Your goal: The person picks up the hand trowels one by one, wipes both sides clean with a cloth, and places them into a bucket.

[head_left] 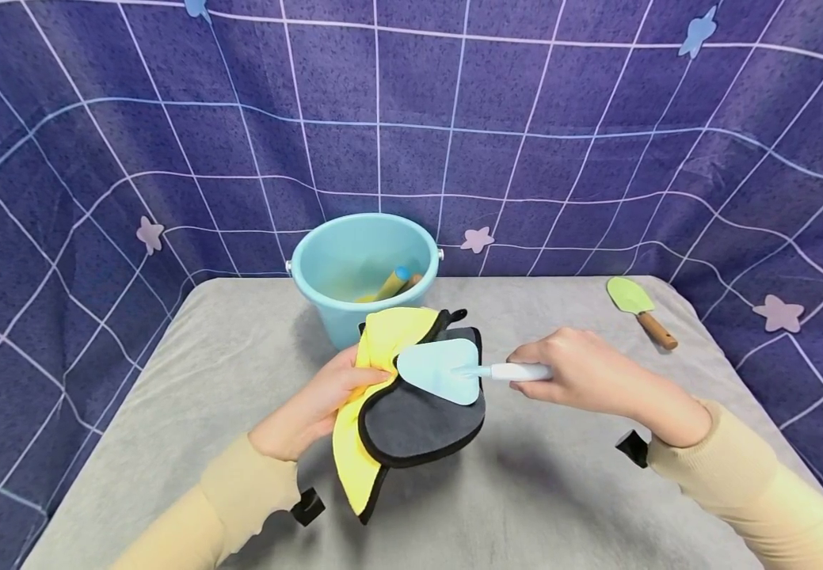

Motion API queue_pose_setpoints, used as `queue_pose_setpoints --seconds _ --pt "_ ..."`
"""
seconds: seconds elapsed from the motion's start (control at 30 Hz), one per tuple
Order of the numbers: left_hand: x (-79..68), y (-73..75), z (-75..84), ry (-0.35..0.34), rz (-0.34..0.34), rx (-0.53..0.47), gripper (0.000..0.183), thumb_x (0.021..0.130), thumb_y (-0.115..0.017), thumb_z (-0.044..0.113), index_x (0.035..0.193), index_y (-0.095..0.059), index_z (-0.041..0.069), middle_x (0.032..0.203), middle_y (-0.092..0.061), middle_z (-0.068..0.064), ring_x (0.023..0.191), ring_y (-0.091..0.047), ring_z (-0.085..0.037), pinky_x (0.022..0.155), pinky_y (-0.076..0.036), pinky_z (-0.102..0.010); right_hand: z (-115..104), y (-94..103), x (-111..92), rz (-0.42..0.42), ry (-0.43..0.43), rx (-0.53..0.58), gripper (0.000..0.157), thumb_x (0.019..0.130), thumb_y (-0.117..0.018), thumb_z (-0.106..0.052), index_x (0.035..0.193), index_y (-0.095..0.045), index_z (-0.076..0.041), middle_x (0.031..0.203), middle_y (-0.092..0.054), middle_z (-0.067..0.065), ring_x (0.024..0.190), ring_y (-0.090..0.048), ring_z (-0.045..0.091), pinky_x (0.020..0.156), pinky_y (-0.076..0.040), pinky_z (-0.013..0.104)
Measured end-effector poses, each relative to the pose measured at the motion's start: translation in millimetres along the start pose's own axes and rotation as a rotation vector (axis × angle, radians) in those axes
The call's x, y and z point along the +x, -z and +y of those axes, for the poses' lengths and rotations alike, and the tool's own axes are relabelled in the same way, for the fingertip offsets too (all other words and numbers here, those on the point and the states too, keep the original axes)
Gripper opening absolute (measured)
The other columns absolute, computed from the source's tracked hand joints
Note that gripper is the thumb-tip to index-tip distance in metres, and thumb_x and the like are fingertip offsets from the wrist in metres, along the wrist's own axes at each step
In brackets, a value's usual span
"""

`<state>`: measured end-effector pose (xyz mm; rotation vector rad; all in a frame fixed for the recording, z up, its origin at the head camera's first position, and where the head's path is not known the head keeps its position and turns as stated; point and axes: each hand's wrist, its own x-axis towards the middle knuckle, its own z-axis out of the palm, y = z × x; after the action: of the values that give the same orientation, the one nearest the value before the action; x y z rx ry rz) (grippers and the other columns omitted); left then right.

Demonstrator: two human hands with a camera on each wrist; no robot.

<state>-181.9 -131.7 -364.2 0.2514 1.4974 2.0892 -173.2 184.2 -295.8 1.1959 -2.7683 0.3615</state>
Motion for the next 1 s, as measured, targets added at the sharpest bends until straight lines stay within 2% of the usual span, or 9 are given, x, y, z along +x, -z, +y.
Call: queue_pose_setpoints --seconds 0.63,1.0 --pt "-23.5 15.0 10.0 0.005 0.044 -0.007 0.022 0.09 -0.05 0.0 0.11 -0.048 0.008 0.093 -0.064 -0.001 0.084 -0.067 -0.013 0.075 -0.056 -0.028 5.2 -1.0 -7.2 0.026 0.043 -0.017 0.009 0.079 -0.071 -0.021 0.079 -0.064 -0.026 0.059 -0.044 -0.021 0.051 -0.036 -0.005 0.045 -0.034 0.017" --pt "-37.4 25.8 15.2 -0.034 -0.011 -0.008 0.021 0.091 -0.048 -0.001 0.111 -0.047 0.007 0.098 -0.063 -0.002 0.088 -0.066 -0.013 0.078 -0.055 -0.028 5.1 -1.0 -11.6 0.023 0.021 -0.042 0.011 0.079 -0.071 -0.021 0.079 -0.063 -0.029 0.059 -0.042 -0.022 0.052 -0.036 -0.004 0.044 -0.032 0.018"
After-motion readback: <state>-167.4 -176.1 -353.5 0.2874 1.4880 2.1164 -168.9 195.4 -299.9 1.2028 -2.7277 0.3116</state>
